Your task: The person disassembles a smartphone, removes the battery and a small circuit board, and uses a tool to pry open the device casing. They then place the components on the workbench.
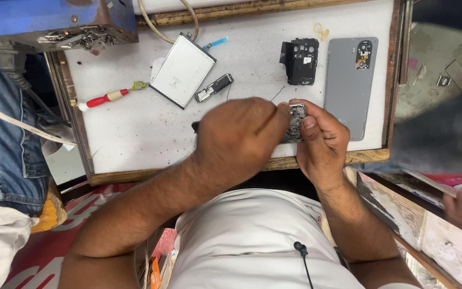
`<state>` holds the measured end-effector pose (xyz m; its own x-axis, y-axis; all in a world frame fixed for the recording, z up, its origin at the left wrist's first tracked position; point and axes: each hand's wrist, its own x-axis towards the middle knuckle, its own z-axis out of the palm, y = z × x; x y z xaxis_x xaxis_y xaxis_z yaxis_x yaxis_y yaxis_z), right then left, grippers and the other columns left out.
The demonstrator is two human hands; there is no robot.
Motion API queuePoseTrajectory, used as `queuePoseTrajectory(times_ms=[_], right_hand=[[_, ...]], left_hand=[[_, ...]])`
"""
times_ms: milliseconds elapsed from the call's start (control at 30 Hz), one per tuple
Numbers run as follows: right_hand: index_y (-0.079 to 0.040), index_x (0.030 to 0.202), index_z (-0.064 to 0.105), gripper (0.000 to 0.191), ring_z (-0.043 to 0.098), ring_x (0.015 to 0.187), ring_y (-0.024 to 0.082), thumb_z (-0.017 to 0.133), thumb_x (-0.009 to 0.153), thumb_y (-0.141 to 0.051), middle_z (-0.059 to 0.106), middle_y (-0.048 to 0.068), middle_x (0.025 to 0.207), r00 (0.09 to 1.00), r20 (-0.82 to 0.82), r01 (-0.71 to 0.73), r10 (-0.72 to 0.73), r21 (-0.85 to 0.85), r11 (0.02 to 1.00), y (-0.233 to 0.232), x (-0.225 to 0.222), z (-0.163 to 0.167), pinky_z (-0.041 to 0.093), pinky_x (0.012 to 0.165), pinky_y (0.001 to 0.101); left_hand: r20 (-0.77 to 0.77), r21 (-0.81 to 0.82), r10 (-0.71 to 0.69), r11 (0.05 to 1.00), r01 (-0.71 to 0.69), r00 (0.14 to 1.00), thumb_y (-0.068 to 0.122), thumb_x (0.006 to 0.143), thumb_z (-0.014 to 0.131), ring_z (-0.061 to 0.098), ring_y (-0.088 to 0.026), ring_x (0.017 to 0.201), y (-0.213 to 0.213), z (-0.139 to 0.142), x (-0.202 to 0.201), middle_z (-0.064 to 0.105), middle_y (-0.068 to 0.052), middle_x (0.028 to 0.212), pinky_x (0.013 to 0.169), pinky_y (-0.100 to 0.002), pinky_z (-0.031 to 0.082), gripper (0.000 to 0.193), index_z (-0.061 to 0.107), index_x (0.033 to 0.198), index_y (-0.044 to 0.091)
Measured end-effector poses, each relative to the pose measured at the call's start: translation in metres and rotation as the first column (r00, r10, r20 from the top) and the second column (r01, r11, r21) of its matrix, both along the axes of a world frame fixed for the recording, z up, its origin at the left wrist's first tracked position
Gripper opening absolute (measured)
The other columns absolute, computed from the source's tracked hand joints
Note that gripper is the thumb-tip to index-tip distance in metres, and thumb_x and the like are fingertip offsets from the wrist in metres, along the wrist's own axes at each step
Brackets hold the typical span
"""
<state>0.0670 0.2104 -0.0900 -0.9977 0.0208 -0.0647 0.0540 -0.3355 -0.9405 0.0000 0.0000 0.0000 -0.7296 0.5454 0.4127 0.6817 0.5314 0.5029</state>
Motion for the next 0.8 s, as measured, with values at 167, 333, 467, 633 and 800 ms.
queuePoseTrajectory(times_ms=[167,333,467,633,800], right_hand=[[0.007,0.135,0.064,0.032,0.069,0.105,0.016,0.058,0.114,-0.017,0.073,0.015,0.119,0.994,-0.096,-0.056,0.049,-0.065,0.996,-0.005,-0.002,0.01,0.056,0.096,0.0275],[0.008,0.134,0.063,0.031,0.069,0.106,0.016,0.058,0.114,-0.016,0.073,0.015,0.12,0.991,-0.12,-0.073,0.064,-0.072,0.995,-0.003,-0.002,0.009,0.055,0.097,0.0271],[0.008,0.134,0.064,0.03,0.069,0.105,0.015,0.058,0.113,-0.014,0.073,0.016,0.12,0.99,-0.122,-0.075,0.065,-0.08,0.994,0.001,0.001,0.002,0.055,0.094,0.0252],[0.007,0.133,0.065,0.029,0.07,0.106,0.016,0.059,0.113,-0.012,0.074,0.016,0.119,0.98,-0.176,-0.108,0.093,-0.082,0.991,0.002,0.003,0.001,0.056,0.096,0.025],[0.008,0.134,0.063,0.03,0.07,0.108,0.016,0.058,0.113,-0.013,0.073,0.015,0.122,0.99,-0.136,-0.06,0.05,-0.071,0.996,-0.002,0.002,0.007,0.056,0.103,0.0278]], left_hand=[[0.361,0.001,-0.063,0.998,0.068,0.93,0.016,0.092,0.077,0.069,-0.025,0.069,-0.004,0.033,-0.029,0.068,-0.006,0.079,0.063,-0.041,0.056,0.009,0.075,0.096,0.009],[0.572,-0.015,-0.108,0.99,0.141,0.813,0.019,0.09,0.076,0.072,-0.021,0.07,-0.002,0.049,-0.046,0.071,-0.005,0.079,0.064,-0.039,0.057,0.009,0.075,0.089,0.01],[0.597,-0.019,-0.139,0.982,0.187,0.79,0.021,0.09,0.077,0.073,-0.021,0.072,0.0,0.053,-0.051,0.074,-0.006,0.08,0.065,-0.038,0.057,0.012,0.076,0.091,0.009],[0.788,-0.015,-0.149,0.966,0.259,0.598,0.026,0.086,0.079,0.076,-0.018,0.069,-0.004,0.043,-0.067,0.076,-0.002,0.076,0.065,-0.035,0.059,0.014,0.077,0.091,0.013],[0.515,-0.023,-0.152,0.981,0.191,0.843,0.021,0.09,0.081,0.07,-0.022,0.07,0.0,0.052,-0.052,0.073,-0.006,0.08,0.062,-0.039,0.055,0.012,0.078,0.092,0.01]])
